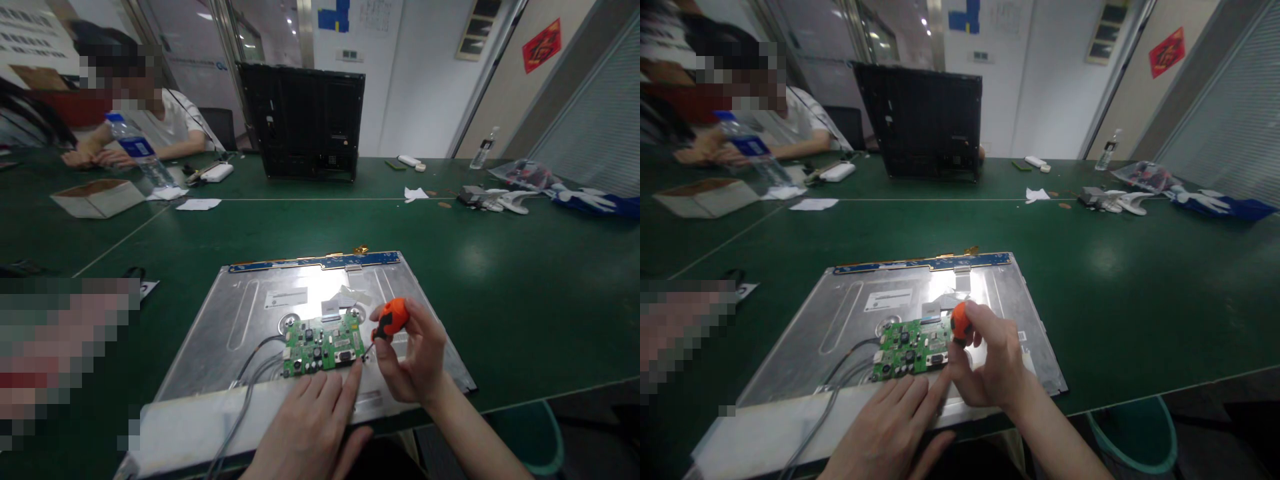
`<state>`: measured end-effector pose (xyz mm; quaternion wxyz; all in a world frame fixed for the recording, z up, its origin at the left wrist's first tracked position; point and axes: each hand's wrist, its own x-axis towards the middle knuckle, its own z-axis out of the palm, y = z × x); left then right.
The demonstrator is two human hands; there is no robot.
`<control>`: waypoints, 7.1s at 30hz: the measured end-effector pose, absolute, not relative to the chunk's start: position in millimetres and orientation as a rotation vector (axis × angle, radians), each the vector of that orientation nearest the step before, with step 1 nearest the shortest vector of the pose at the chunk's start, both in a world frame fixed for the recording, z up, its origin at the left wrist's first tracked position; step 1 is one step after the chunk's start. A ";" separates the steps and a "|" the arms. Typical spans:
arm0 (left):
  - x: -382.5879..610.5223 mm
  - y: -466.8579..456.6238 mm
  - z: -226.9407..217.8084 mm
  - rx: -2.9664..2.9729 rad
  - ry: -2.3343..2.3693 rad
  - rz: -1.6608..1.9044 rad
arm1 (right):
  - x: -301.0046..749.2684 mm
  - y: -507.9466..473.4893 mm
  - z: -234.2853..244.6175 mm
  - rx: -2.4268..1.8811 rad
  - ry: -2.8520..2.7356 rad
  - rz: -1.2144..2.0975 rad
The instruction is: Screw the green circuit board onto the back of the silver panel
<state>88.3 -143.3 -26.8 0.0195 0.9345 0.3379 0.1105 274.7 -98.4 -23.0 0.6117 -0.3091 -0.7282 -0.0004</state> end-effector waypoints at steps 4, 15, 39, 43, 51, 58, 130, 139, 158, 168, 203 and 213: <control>87.2 -143.6 -27.9 2.893 1.051 0.355 | 273.8 -99.6 -21.7 -0.733 -1.667 0.021; 87.9 -142.7 -25.8 2.905 1.065 0.360 | 272.0 -98.0 -28.1 -0.811 -1.607 -0.212; 87.5 -143.6 -25.9 2.880 1.060 0.339 | 272.5 -97.0 -27.5 -0.757 -1.616 -0.152; 88.1 -142.8 -24.9 2.885 1.059 0.361 | 273.3 -98.2 -24.8 -0.736 -1.661 -0.085; 87.9 -143.3 -26.5 2.895 1.063 0.357 | 274.6 -99.6 -24.6 -0.731 -1.655 0.024; 87.3 -145.1 -25.4 2.889 1.048 0.322 | 272.5 -97.9 -28.9 -0.793 -1.613 -0.184; 87.8 -144.4 -27.1 2.893 1.063 0.347 | 274.0 -98.5 -23.2 -0.706 -1.662 -0.043; 88.8 -142.4 -27.1 2.902 1.051 0.395 | 273.9 -99.1 -27.3 -0.738 -1.644 -0.052; 87.6 -143.3 -25.2 2.885 1.057 0.390 | 274.4 -100.8 -23.3 -0.733 -1.643 -0.007; 87.6 -143.8 -27.9 2.889 1.046 0.324 | 274.4 -98.7 -28.2 -0.745 -1.626 -0.070; 88.9 -143.8 -27.1 2.910 1.054 0.362 | 273.9 -96.7 -23.9 -0.749 -1.645 -0.232; 87.0 -143.5 -26.1 2.897 1.056 0.364 | 276.1 -102.0 -24.0 -0.714 -1.662 0.030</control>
